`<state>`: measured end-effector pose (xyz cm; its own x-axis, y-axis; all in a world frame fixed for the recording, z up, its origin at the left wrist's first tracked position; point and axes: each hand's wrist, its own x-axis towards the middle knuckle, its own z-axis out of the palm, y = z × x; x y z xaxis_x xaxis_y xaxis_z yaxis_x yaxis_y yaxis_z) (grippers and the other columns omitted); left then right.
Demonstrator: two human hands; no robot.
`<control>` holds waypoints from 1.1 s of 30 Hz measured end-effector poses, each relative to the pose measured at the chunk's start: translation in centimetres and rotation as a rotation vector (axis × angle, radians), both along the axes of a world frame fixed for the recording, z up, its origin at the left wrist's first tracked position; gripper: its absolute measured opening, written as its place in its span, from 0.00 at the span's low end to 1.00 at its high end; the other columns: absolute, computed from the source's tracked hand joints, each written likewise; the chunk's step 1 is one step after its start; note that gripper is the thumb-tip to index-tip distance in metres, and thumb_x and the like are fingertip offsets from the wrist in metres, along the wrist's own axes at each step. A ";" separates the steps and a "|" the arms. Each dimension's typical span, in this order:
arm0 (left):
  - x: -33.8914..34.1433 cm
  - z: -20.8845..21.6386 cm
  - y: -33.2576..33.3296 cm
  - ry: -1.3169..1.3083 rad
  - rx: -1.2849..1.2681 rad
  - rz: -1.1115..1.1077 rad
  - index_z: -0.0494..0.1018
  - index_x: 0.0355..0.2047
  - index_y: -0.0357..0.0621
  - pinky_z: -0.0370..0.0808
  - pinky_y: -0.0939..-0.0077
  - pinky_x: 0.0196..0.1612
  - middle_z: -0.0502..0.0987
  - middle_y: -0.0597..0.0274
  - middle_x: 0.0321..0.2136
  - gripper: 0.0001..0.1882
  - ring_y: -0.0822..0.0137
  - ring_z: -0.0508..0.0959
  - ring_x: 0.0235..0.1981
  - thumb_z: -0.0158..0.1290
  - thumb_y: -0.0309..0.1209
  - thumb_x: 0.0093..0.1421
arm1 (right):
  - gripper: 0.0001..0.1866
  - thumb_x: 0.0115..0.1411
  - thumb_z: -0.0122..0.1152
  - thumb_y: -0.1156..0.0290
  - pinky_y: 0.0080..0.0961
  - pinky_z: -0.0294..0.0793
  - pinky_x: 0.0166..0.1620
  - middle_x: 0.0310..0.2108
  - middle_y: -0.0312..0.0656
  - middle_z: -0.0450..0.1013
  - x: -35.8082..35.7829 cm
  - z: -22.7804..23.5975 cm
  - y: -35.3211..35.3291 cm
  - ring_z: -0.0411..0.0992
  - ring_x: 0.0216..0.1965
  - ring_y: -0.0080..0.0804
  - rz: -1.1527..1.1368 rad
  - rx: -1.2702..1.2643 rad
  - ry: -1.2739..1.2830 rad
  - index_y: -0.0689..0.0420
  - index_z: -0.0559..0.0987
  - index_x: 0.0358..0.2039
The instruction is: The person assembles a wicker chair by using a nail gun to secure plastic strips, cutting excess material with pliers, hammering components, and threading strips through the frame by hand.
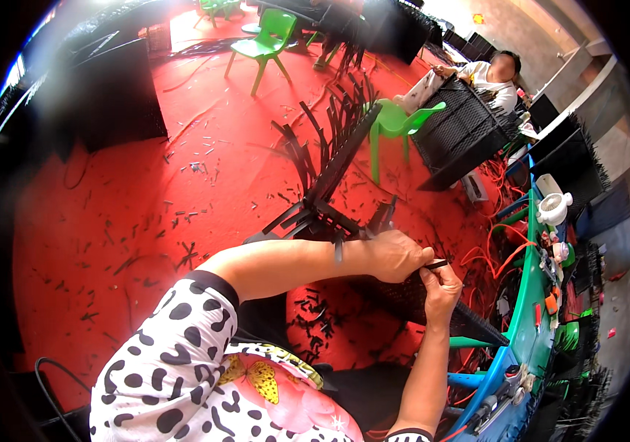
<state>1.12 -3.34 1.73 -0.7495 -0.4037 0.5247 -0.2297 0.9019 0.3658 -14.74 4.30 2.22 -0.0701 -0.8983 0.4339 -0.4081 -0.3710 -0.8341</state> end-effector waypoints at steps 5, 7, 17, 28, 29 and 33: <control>0.1 0.0 -0.3 -0.051 0.037 -0.026 0.66 0.31 0.40 0.69 0.58 0.23 0.73 0.54 0.17 0.09 0.50 0.76 0.22 0.50 0.29 0.50 | 0.04 0.52 0.61 0.76 0.16 0.62 0.31 0.23 0.32 0.67 0.0 0.0 0.2 0.63 0.26 0.17 0.006 0.008 -0.002 0.62 0.74 0.26; 0.2 0.1 -0.3 -0.060 0.056 -0.029 0.66 0.31 0.40 0.69 0.58 0.23 0.73 0.54 0.17 0.09 0.49 0.75 0.22 0.50 0.30 0.50 | 0.04 0.52 0.60 0.76 0.16 0.63 0.32 0.23 0.32 0.68 0.1 0.0 0.2 0.64 0.26 0.17 0.002 0.017 0.007 0.62 0.74 0.26; 0.4 0.7 -0.3 -0.222 0.146 -0.036 0.69 0.37 0.42 0.69 0.59 0.40 0.75 0.55 0.31 0.13 0.55 0.74 0.39 0.52 0.31 0.50 | 0.03 0.52 0.59 0.78 0.16 0.65 0.35 0.24 0.32 0.69 0.0 0.0 0.3 0.65 0.28 0.17 0.009 0.016 -0.005 0.62 0.74 0.28; 0.4 0.9 0.0 -0.138 0.184 -0.047 0.69 0.33 0.38 0.72 0.56 0.31 0.75 0.50 0.25 0.11 0.48 0.76 0.30 0.52 0.30 0.49 | 0.04 0.52 0.58 0.78 0.18 0.65 0.37 0.25 0.34 0.69 0.0 -0.1 0.5 0.66 0.29 0.20 -0.014 0.027 0.022 0.63 0.74 0.28; 0.5 1.0 0.0 -0.139 0.183 -0.044 0.69 0.33 0.38 0.72 0.56 0.31 0.75 0.50 0.25 0.11 0.48 0.76 0.30 0.52 0.30 0.49 | 0.04 0.52 0.58 0.78 0.18 0.65 0.37 0.24 0.34 0.69 0.0 -0.2 0.4 0.66 0.29 0.20 -0.018 0.017 0.032 0.63 0.74 0.28; 0.5 1.0 0.0 -0.134 0.183 -0.046 0.69 0.33 0.38 0.72 0.56 0.31 0.75 0.49 0.25 0.11 0.48 0.76 0.31 0.52 0.30 0.49 | 0.04 0.52 0.58 0.77 0.17 0.64 0.35 0.24 0.34 0.69 0.0 -0.4 0.3 0.65 0.28 0.19 -0.024 -0.010 0.030 0.63 0.74 0.28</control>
<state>1.59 -3.29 2.78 -0.8273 -0.4465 0.3408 -0.2471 0.8341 0.4931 -14.77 4.62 1.87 -0.0784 -0.8920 0.4452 -0.4417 -0.3693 -0.8177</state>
